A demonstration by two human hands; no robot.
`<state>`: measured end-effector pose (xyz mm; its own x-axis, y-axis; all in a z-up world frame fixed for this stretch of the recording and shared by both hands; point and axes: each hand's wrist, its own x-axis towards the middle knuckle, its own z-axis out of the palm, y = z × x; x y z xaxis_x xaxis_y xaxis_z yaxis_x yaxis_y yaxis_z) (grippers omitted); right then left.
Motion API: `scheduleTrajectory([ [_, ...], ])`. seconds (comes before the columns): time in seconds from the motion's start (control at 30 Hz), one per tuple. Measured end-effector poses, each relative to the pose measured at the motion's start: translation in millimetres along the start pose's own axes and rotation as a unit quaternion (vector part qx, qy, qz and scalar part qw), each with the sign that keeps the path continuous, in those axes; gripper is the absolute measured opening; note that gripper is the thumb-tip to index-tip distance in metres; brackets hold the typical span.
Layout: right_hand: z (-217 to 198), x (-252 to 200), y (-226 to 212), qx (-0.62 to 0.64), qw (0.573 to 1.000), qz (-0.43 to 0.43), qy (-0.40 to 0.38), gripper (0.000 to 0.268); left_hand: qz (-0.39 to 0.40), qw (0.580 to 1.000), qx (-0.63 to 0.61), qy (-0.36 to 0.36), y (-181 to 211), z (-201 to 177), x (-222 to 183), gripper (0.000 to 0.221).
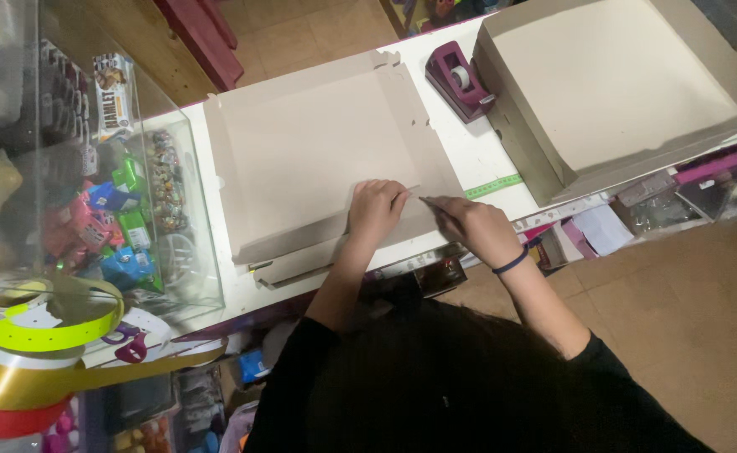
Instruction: The person uses a blue utility knife to cut along the edges of a flat cardboard box on a counter. They repeatedly score and fold the cardboard flaps, removing small strips of material. The person handles the cardboard and knife throughout the clip.
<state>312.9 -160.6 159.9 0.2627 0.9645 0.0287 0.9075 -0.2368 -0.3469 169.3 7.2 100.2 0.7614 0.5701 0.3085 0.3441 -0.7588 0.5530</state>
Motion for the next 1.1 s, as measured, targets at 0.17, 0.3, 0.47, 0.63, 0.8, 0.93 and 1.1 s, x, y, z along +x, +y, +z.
scheduleTrajectory([
  [0.17,1.6,-3.6,2.4,0.004,1.0,-0.005,0.01,0.034,0.001,1.0,0.003,0.004,-7.6,9.7,1.3,0.012],
  [0.3,1.6,-5.4,3.0,0.02,0.999,-0.021,0.027,0.035,0.003,1.0,0.004,0.004,-7.0,8.5,1.7,0.012],
  [0.47,-9.0,-6.7,-3.0,0.013,0.999,-0.028,0.039,0.032,0.014,1.0,0.005,0.007,-12.0,13.2,1.8,0.011],
  [0.63,-6.8,-0.2,-7.1,0.007,0.999,-0.038,0.034,0.031,0.031,0.999,0.005,0.024,-11.7,13.8,-2.6,0.01],
  [0.8,1.6,4.4,3.8,-0.018,0.999,-0.045,0.021,0.031,0.026,0.999,0.012,0.036,-11.4,18.5,-3.2,0.011],
  [0.93,-2.2,5.1,3.5,-0.022,0.998,-0.053,0.012,0.031,0.033,0.998,0.019,0.046,-10.4,19.5,-3.7,0.01],
  [1.1,-8.4,6.5,0.0,-0.017,0.998,-0.051,-0.012,0.032,0.042,0.996,0.035,0.065,-15.5,27.7,-4.3,0.009],
])
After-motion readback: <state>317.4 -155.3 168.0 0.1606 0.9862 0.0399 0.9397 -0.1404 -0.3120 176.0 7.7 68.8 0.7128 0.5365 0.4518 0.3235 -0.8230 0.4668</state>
